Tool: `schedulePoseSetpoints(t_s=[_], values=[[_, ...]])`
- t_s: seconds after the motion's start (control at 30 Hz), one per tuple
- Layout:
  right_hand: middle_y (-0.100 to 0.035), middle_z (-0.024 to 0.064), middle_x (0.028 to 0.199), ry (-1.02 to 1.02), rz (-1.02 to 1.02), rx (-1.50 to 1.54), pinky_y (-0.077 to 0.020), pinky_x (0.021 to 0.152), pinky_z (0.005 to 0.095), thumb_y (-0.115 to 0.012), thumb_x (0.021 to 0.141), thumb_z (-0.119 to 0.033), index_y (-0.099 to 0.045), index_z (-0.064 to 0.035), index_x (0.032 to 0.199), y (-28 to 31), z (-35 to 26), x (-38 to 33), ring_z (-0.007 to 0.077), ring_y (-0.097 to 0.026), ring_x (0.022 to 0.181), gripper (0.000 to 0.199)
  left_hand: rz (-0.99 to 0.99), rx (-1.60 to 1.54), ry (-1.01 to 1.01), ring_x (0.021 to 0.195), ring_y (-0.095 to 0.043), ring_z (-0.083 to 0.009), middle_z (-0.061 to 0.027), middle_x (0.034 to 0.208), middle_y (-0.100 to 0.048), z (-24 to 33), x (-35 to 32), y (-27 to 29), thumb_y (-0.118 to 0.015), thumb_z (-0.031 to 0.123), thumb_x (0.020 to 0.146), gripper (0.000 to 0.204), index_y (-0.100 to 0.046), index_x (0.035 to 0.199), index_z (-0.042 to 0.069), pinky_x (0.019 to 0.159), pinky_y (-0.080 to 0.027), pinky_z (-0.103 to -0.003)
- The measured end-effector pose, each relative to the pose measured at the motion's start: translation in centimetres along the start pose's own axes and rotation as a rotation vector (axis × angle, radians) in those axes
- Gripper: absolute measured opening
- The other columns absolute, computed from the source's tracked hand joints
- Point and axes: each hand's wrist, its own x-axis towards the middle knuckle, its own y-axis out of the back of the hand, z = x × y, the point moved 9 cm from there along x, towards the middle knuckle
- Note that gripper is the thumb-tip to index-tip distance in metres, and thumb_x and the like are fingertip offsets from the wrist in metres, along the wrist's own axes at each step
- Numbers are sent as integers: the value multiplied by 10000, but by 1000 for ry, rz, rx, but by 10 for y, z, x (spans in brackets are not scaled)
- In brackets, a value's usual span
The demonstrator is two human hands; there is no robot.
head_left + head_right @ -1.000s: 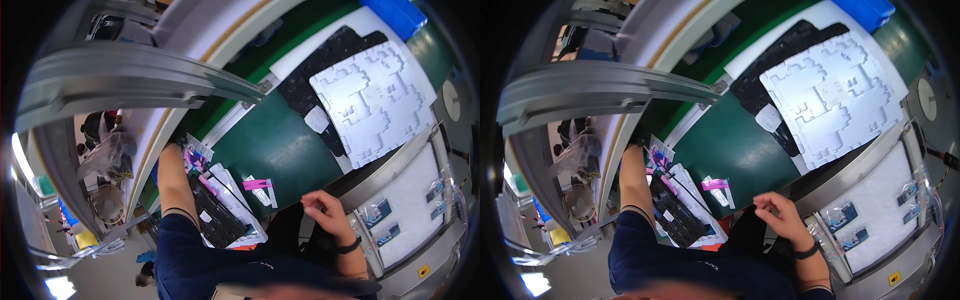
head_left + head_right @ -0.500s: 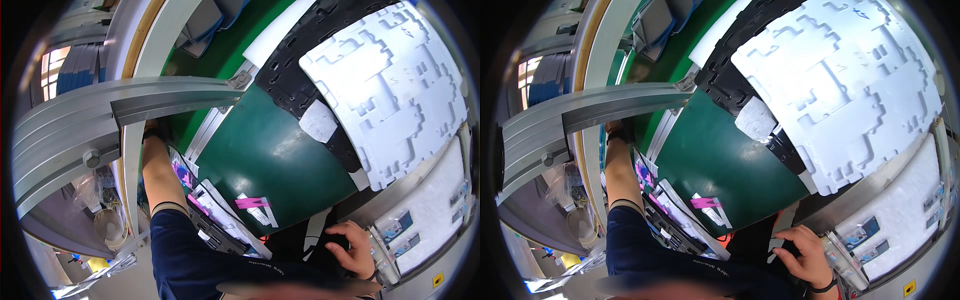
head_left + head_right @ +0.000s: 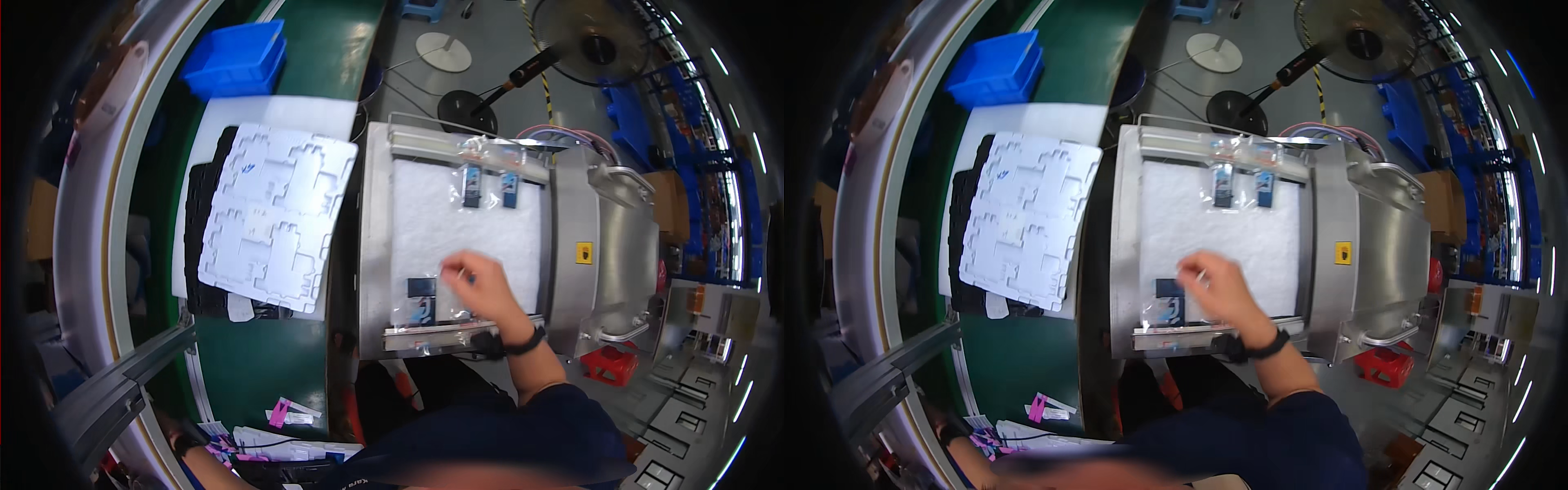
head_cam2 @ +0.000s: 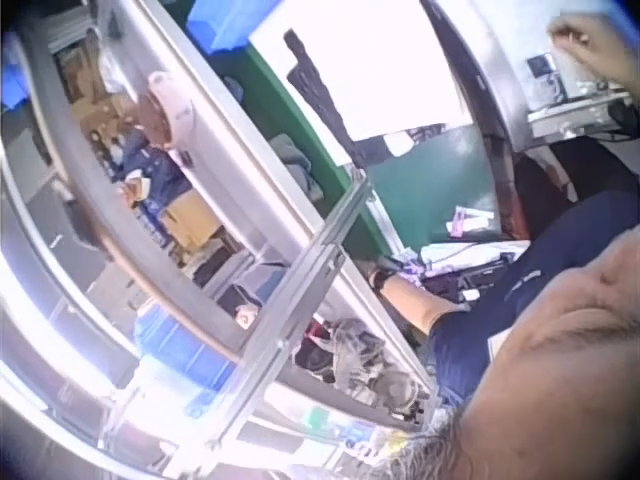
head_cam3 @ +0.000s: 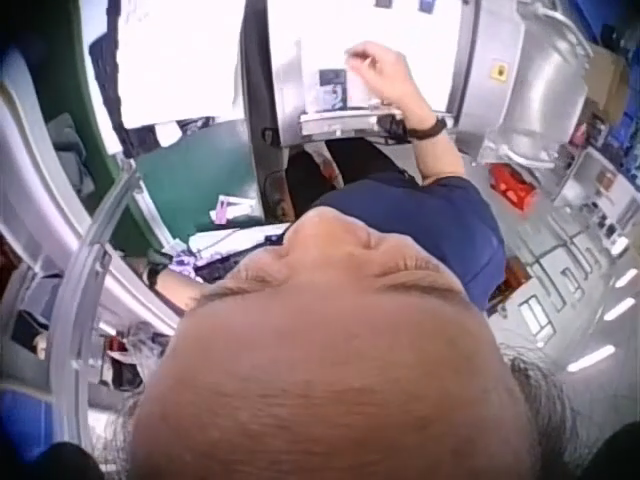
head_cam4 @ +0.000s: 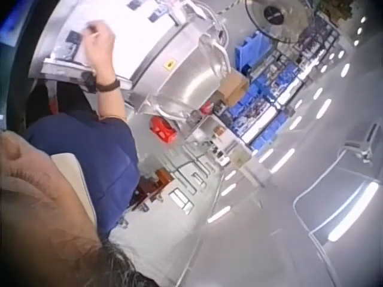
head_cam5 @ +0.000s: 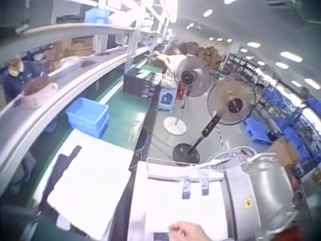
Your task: Placing electronic components and small bags into a tray and using a vacuum sealer.
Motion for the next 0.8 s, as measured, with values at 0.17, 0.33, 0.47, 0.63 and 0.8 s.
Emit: schedulePoseSetpoints(t_s=[0.17, 0.33, 0.47, 0.63, 0.8], values=[[-629, 161, 824, -187, 341, -213, -486, 648, 336, -675, 721, -258, -613, -6, 905, 77, 109, 73, 245, -624, 751, 318, -31, -56, 193, 1094, -456, -191, -58, 1234, -476, 20, -42, -23, -568, 250, 853, 447, -462, 1240, 52, 908, -353, -381], [-580, 212, 1035, -292, 546, -474, -434, 830, 390, -727, 640, -350, -538, -11, 1080, 68, 167, 123, 340, -558, 958, 587, 34, 168, 187, 867, -531, -115, -46, 1014, -579, 156, -175, -88, -555, 187, 856, 290, -565, 1111, 50, 696, -435, -254], [-505, 242, 1161, -321, 534, -456, -379, 915, 384, -770, 602, -367, -450, 66, 1162, 92, 158, 126, 353, -488, 1073, 777, -19, 44, 266, 770, -504, -102, -21, 869, -556, 150, -250, -112, -613, 128, 813, 273, -565, 1066, 36, 692, -423, -232], [-612, 176, 927, -107, 418, -403, -440, 805, 360, -747, 658, -294, -541, 35, 1026, 96, 184, 143, 322, -578, 879, 535, -30, 457, 302, 1074, -478, -303, -221, 1171, -475, 105, -349, -142, -677, 167, 726, 568, -434, 1190, -54, 847, -425, -350], [-592, 65, 817, 32, 328, 198, -443, 699, 254, -632, 803, -135, -544, 1, 881, 71, 106, 96, 134, -554, 760, 180, -157, 734, -15, 1282, -150, -447, -341, 1349, -165, 115, -356, -172, -769, 399, 605, 1085, -135, 1311, -125, 1053, -179, -435]])
